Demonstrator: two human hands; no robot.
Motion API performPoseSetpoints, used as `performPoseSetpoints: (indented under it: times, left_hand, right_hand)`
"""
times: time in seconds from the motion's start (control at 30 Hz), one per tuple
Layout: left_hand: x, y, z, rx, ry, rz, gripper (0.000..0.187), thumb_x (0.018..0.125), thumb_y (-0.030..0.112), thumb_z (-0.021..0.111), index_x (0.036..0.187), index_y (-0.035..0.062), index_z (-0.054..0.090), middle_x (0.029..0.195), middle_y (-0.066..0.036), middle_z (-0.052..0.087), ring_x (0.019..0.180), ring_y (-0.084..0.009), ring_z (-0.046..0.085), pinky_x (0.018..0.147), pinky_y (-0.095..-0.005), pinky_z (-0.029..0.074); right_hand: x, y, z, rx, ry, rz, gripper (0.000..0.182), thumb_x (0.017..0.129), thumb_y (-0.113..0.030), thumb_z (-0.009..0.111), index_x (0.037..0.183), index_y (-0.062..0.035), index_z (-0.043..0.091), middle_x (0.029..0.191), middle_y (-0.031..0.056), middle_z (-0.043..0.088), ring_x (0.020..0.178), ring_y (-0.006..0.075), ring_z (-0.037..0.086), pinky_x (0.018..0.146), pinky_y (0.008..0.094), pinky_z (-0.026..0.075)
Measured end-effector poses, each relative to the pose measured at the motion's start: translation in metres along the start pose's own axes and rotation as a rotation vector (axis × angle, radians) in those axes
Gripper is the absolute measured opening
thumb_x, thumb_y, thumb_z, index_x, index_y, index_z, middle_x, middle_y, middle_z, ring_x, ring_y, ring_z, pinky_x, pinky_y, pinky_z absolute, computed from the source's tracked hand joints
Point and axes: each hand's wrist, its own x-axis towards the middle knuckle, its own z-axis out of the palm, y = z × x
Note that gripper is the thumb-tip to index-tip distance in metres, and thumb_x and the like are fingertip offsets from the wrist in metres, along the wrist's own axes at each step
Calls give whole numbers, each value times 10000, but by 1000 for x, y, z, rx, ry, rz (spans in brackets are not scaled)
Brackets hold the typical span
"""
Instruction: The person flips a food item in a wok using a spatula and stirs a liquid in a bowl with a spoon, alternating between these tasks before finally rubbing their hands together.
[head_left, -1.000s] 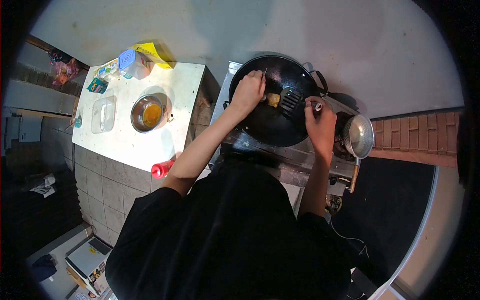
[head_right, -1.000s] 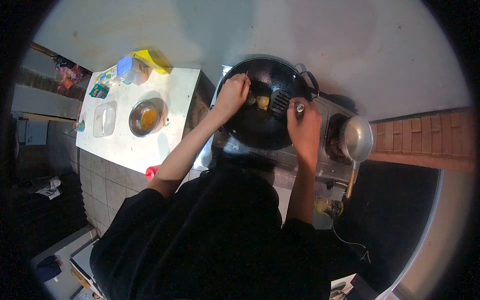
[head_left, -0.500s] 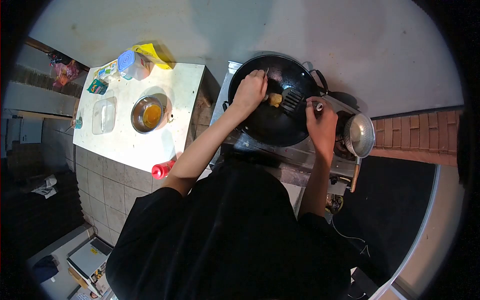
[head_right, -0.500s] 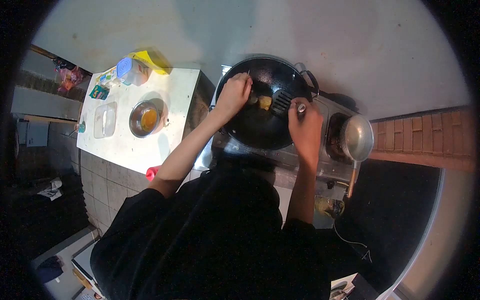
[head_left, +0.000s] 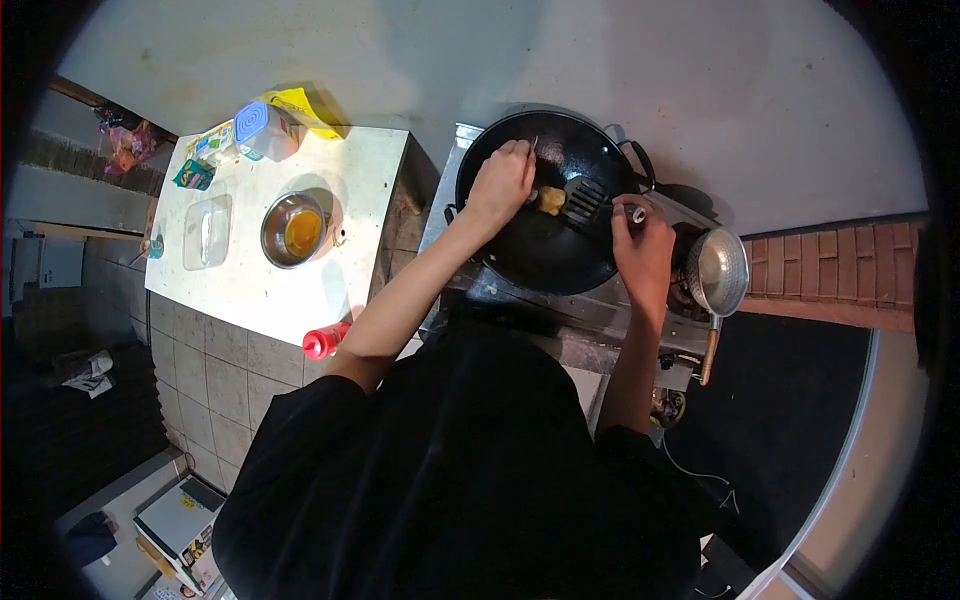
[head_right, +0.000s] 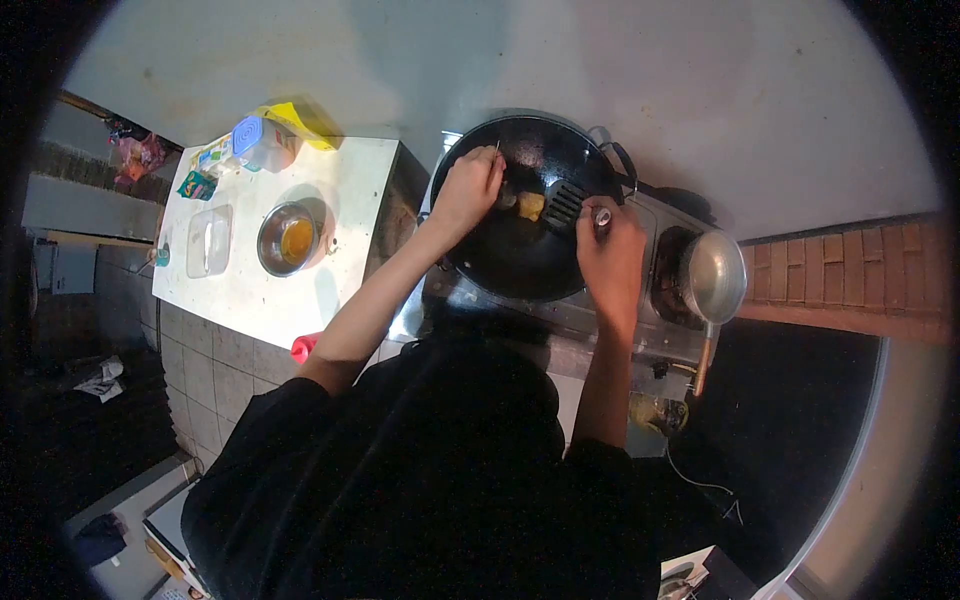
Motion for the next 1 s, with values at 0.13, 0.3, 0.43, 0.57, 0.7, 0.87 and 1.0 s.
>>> performPoseSetpoints:
  times: [0.13, 0.3, 0.43, 0.57, 0.7, 0.87, 1.0]
  left_hand:
    - [-1, 1, 1, -34, -2, 11, 170, 957, 124, 536, 941, -39, 581, 937, -247, 635, 832, -454, 646, 723, -514, 545]
    - [-1, 0, 5, -44, 3, 26, 164, 953, 120, 538, 935, -38, 576, 921, -245, 629, 824, -451, 643, 715, -511, 544]
    - [0, 1, 4, -41, 16, 35, 162, 949, 120, 545, 930, -39, 574, 919, -246, 628, 824, -450, 643, 712, -512, 542]
    - [-1, 4, 2, -45, 23, -20, 132, 941, 80, 556, 924, -42, 603, 923, -240, 651, 861, -444, 643, 736, -504, 524]
    - [-2, 3, 3, -74, 20, -22, 156, 950, 98, 555, 928, -49, 602, 924, -252, 645, 854, -458, 635, 732, -511, 521]
    - [-3, 5, 2, -63, 31, -21, 177, 963, 114, 550, 928, -53, 598, 925, -259, 641, 850, -469, 629, 726, -518, 519]
    - [-3, 7, -1, -60, 29, -19, 190, 971, 122, 543, 921, -55, 593, 924, -263, 639, 851, -472, 627, 727, -521, 518]
  right_hand:
    - [0, -1, 0, 0, 15, -23, 142, 905, -75, 637, 1000, 16, 690, 876, 173, 684, 696, 211, 633, 674, 317, 501]
    - [-1, -2, -2, -16, -7, 24, 142, 909, -76, 640, 1005, 15, 691, 880, 171, 688, 702, 212, 636, 683, 317, 504]
    - [-1, 6, -1, -57, 8, -33, 146, 910, -83, 648, 1009, 15, 691, 882, 171, 690, 702, 215, 637, 684, 318, 505]
    - [-2, 2, -1, -26, 9, -17, 146, 911, -88, 652, 1006, 16, 691, 880, 171, 688, 699, 218, 635, 680, 322, 505]
    - [-1, 1, -1, -53, 10, -28, 145, 909, -86, 651, 1003, 16, 693, 864, 169, 681, 686, 215, 623, 670, 323, 502]
    - [-1, 0, 1, -33, 18, -18, 142, 908, -84, 648, 994, 18, 695, 826, 164, 668, 659, 196, 610, 649, 317, 496]
    - [-1, 0, 1, -24, 18, -22, 136, 907, -81, 645, 988, 17, 695, 819, 161, 667, 658, 186, 612, 647, 312, 496]
